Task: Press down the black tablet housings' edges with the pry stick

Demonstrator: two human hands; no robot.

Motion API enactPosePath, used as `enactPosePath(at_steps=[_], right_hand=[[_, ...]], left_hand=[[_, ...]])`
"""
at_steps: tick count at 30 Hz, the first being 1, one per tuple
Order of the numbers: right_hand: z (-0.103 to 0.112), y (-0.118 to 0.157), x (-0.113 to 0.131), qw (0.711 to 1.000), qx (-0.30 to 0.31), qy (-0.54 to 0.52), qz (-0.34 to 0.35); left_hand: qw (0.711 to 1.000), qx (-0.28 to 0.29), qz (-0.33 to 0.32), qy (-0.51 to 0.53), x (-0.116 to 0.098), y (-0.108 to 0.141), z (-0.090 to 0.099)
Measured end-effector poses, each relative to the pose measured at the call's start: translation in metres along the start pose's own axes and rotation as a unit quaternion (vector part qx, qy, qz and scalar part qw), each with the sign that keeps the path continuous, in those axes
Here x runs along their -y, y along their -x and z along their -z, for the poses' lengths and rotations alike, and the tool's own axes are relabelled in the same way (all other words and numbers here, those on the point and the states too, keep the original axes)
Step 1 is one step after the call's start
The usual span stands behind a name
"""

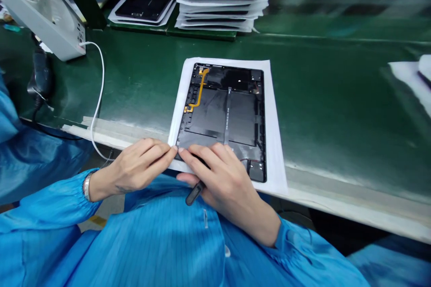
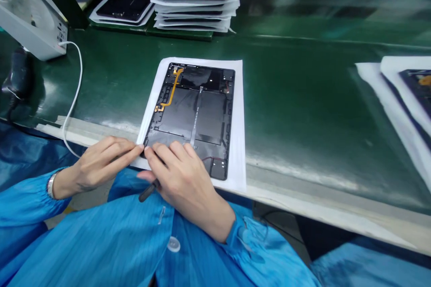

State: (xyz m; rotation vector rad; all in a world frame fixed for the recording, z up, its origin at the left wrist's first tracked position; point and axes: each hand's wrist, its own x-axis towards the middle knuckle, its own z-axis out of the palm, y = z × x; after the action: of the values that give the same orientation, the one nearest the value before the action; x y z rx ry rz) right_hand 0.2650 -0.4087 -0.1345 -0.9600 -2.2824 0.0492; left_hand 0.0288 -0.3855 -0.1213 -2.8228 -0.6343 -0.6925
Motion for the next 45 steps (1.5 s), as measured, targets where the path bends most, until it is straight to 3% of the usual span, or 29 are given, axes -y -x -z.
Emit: enactPosePath(at_steps=[4,10,16,24,35,45], right_hand=[[0.023,-0.003,-0.004,0.996,0.009,-0.063,-0.066],[0.044,0.0,0.0,0.996,-0.002,0.063,-0.062],[0.031,0.001,0.002,0.997,0.05,0.032,-0.045],[0.013,-0.005,0.003,0.998,0.048,0.017,-0.039],[0.018,-0.013,0.006,0.994,0.093,0.057,-0.009],[0.03,-0.037,-0.003,0.965,0.217,0.12,0.089]], left_hand=[[0.999,0.032,0.001,0.003,0.0,-0.004,0.003],[0.981,0.067,0.118,0.142,0.016,-0.004,-0.014],[0.966,0.066,0.147,0.201,0.018,-0.005,-0.022],[0.965,0.065,0.141,0.213,0.018,-0.002,-0.021],[0.971,0.05,0.142,0.188,0.013,-0.008,-0.019],[0.978,0.027,0.13,0.159,0.012,-0.007,-0.026]])
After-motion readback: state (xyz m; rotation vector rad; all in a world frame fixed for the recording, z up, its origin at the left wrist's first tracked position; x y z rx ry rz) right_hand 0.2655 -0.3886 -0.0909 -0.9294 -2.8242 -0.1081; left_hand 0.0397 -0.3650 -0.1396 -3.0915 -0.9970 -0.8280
